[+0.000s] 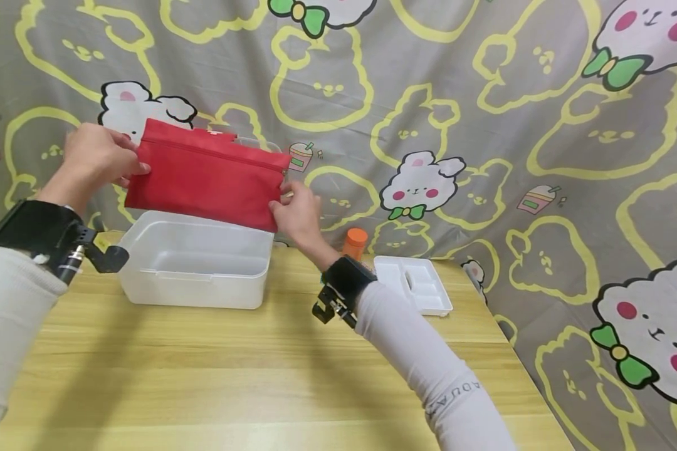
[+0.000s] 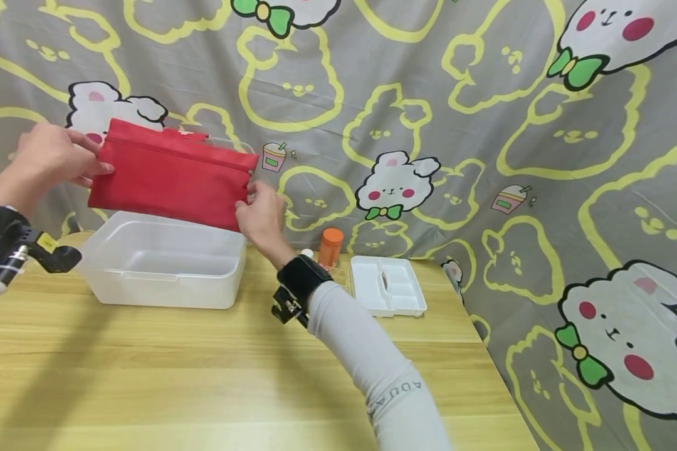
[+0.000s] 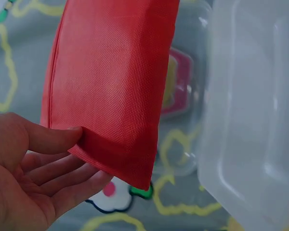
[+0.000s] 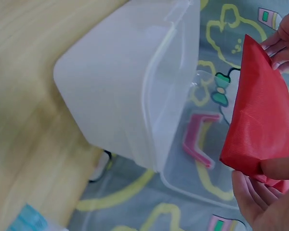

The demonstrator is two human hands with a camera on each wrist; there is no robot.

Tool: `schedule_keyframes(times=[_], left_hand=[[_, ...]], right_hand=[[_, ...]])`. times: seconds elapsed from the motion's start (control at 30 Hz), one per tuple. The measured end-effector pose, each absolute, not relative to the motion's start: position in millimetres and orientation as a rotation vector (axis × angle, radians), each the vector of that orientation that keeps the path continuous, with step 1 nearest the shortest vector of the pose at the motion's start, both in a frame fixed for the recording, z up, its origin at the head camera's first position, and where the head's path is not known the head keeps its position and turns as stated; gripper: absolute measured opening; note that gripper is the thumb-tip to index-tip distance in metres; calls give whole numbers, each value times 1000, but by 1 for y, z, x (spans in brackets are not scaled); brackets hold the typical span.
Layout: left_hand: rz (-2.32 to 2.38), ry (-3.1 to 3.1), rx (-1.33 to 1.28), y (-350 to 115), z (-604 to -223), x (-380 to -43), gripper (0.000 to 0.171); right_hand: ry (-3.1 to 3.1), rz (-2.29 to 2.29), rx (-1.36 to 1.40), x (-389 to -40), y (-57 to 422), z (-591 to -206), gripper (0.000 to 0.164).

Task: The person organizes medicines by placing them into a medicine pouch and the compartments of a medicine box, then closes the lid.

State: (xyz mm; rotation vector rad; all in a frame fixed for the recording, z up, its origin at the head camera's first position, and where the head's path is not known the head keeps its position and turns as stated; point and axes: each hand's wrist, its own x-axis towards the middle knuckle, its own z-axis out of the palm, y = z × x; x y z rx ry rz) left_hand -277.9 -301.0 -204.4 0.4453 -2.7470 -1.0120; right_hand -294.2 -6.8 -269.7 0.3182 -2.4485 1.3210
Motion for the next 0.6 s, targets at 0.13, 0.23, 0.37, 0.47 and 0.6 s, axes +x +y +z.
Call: schedule_keyframes(times=[0.13, 0.23, 0.37, 0.47, 0.6], left_hand=[[-1002, -2737, 475, -307, -219, -281, 55], [-990, -2743, 511, -312, -228, -282, 51], [-946, -2749, 580, -318, -238, -281, 47], [-920, -2744, 594, -321, -244, -278, 46], [-888, -2730, 555, -322, -254, -275, 44]], right_hand=[[-2464, 1301, 299, -298, -21, -284, 22], [-2497, 1292, 283, -297, -30, -294, 22], [-2550, 1289, 252, -291, -43, -302, 21], [-2591, 1272, 228, -287, -51, -308, 20], [-2637, 1182, 233, -285, -55, -316, 13]])
